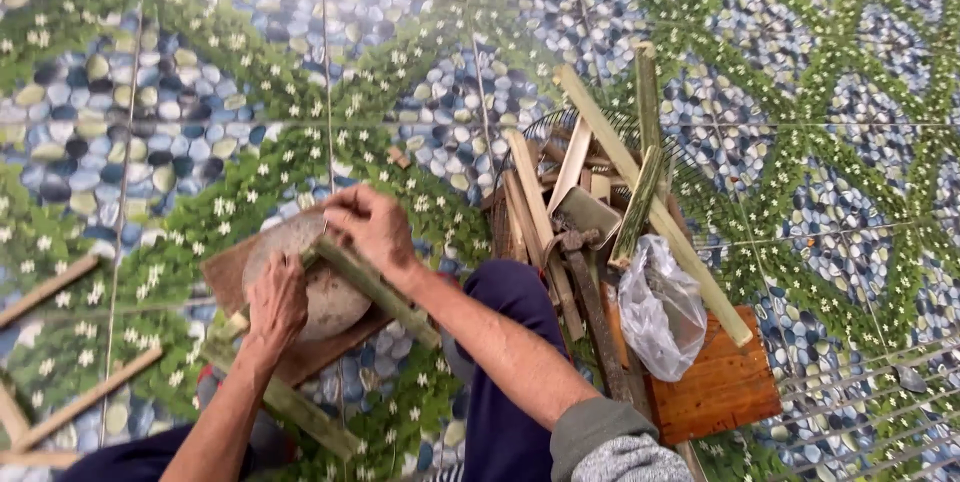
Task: Using a hammer and a wooden block to split and shape bamboo strips on a tiled floor.
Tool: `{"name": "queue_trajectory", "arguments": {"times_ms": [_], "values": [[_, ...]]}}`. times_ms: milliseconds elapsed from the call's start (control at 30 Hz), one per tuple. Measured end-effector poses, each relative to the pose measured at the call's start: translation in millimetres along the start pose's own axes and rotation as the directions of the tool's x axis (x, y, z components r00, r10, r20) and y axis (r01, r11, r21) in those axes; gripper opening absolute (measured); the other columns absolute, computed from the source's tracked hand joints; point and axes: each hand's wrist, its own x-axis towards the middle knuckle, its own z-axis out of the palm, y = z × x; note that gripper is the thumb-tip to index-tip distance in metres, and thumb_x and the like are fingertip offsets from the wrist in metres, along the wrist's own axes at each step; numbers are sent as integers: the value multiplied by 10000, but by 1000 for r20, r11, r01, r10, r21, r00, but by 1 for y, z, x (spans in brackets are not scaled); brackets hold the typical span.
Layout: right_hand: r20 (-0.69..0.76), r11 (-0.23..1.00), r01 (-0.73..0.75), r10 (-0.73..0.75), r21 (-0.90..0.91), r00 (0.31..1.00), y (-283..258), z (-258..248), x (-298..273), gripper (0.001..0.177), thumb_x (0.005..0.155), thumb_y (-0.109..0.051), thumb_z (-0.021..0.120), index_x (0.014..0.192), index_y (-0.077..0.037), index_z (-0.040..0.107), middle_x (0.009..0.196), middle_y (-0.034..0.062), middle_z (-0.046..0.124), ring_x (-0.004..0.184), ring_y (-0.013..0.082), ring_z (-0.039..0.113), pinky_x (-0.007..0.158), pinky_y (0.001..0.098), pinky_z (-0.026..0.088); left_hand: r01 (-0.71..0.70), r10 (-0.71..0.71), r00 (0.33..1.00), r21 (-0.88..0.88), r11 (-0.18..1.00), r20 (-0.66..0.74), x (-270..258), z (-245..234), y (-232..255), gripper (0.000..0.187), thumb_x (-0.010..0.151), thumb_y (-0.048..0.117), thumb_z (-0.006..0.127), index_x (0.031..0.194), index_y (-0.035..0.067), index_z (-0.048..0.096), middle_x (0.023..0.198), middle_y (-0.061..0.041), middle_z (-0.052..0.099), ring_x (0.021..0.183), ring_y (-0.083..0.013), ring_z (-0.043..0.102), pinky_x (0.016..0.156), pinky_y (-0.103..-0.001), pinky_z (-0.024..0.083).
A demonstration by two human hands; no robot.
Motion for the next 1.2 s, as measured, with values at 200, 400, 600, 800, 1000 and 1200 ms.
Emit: {"name": "queue_trajectory", "arguments": {"times_ms": [200,400,600,800,1000,1200], "values": [[-150,983,-40,67,177,986,-30,0,0,128,933,-130,703,1018,-36,720,853,139,761,683,142,723,621,261,632,-7,-1,999,-158,987,-45,4,4,5,321,879,94,781,1104,-21,582,981,-167,612,921,-389,696,692,-540,604],[-108,962,-15,46,273,993,15,-7,21,128,939,-165,761,1047,-98,743,949,92,798,768,139,776,588,227,646,-72,68,994,-35,997,-90,5,16,7,215,803,6,707,1003,-12,628,942,-150,621,830,-339,689,582,-474,611],[-2,899,-50,56,435,998,21,-14,22,166,938,-50,747,1100,-18,758,984,89,771,751,138,698,563,272,609,-99,93,994,103,990,63,11,14,7,141,857,7,682,995,23,656,923,-130,605,699,-212,569,499,-352,512],[-118,965,18,13,262,993,28,-16,29,160,917,-194,695,1053,-110,703,875,153,787,696,202,779,482,257,547,-214,216,974,-40,976,62,22,71,-27,420,919,124,571,1339,122,599,1159,-154,639,1032,-369,654,779,-524,553],[-324,899,413,-350,148,879,-53,-128,-28,172,1008,-224,686,1158,-139,690,947,102,770,761,163,732,614,284,598,-229,222,967,44,973,126,7,-5,-8,195,926,81,502,971,20,681,1000,-185,645,786,-415,708,573,-478,569],[-398,705,180,-570,-685,718,-43,-337,-165,90,1044,4,604,1108,-46,642,988,134,754,781,219,772,601,233,683,-301,305,952,239,923,22,12,21,-31,192,1018,165,510,888,95,634,1041,-92,671,574,-225,654,447,-319,516]]}}
